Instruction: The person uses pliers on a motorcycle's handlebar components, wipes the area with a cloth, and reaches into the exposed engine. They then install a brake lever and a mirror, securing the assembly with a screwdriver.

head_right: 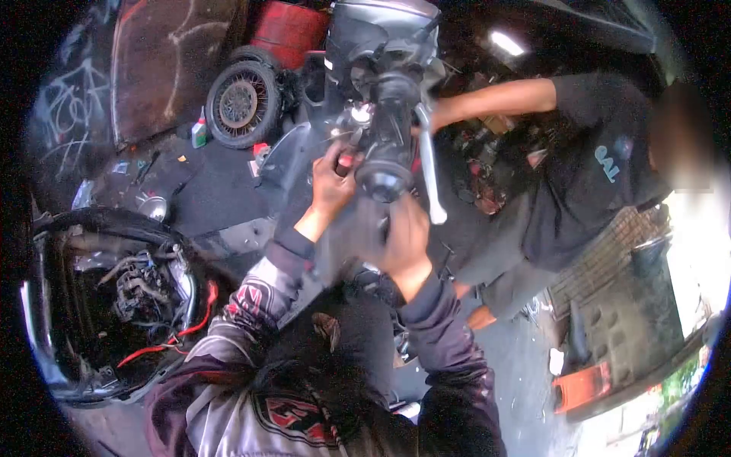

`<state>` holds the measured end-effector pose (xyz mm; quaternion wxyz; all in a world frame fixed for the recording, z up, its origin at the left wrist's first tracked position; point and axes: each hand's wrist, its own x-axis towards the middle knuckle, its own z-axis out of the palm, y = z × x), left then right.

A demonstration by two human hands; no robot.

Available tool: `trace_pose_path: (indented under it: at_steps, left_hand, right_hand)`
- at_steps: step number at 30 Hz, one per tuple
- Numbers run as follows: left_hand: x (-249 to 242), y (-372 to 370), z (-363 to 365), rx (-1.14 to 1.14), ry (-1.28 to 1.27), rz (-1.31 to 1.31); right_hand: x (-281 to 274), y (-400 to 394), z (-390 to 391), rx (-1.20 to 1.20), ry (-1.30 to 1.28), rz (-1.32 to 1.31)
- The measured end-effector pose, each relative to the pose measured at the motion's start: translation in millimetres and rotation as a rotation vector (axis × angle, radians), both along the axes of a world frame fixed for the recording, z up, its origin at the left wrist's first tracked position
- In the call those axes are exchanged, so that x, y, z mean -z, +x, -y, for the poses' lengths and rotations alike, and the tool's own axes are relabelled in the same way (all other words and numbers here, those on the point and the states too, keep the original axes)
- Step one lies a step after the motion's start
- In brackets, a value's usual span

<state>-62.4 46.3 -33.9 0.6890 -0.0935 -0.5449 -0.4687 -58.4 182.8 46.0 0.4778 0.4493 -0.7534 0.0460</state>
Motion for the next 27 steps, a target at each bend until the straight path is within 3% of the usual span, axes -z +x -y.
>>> trace_pose_path:
  at_steps: [1,4,5,6,7,8,10,12,14,17,19,21,22,23,24,25,27]
  left_hand:
    - [-1.2,-5.2,0.3,-0.055,0.01,-0.048]
    - [11.5,4.2,-1.9,0.056,0.011,0.249]
    - [11.0,12.1,-5.9,0.083,0.041,0.187]
    - [6.7,17.2,-4.2,0.095,0.075,0.102]
    - [9.7,20.4,0.8,0.11,0.046,0.185]
    - [13.7,32.8,0.5,0.099,0.07,0.193]
    - [7.9,48.1,0.5,0.149,-0.038,0.462]
    - [12.4,44.2,-5.4,0.158,-0.032,0.321]
    - [17.8,43.5,-6.1,0.164,-0.028,0.177]
    - [13.3,57.2,-7.1,0.341,-0.011,0.304]
    - [13.5,54.6,-9.0,0.345,-0.029,0.308]
    - [12.3,57.1,-11.3,0.343,-0.043,0.314]
    - [9.6,60.5,-13.9,0.404,-0.03,0.344]
    - [7.8,61.8,-16.3,0.466,-0.017,0.374]
    - [7.5,60.6,-18.8,0.466,-0.011,0.376]
    - [7.0,59.0,-21.3,0.48,-0.014,0.338]
    - [7.5,58.4,-23.2,0.494,-0.011,0.299]
  right_hand:
    - [15.0,2.9,-5.7,-0.06,-0.018,0.029]
    - [50.1,-6.7,-43.2,-0.092,-0.046,0.134]
    - [70.9,-13.2,-63.1,-0.185,-0.105,0.071]
    - [86.7,-2.4,-82.5,-0.217,-0.249,0.185]
    - [116.4,-2.9,-109.5,-0.185,-0.369,0.367]
    - [160.5,-2.1,-136.6,0.01,-0.393,0.267]
    - [241.7,6.0,-186.6,0.103,-0.399,0.502]
    - [342.1,6.2,-262.4,0.263,-0.296,0.777]
    - [442.5,15.0,-344.4,0.343,-0.023,1.069]
    - [507.3,33.3,-395.4,0.462,0.319,1.243]
    - [507.5,22.4,-391.1,0.54,0.354,1.155]
    - [507.9,-23.7,-381.5,0.555,0.294,0.853]
    - [425.8,-21.5,-307.6,0.74,-0.112,1.07]
    - [319.1,1.5,-222.7,0.369,-0.495,1.183]
    - [310.9,-26.9,-200.4,0.098,-0.571,0.982]
    - [231.9,-8.4,-147.2,-0.074,-0.518,1.001]
    - [153.8,9.9,-80.8,-0.495,-0.661,1.071]
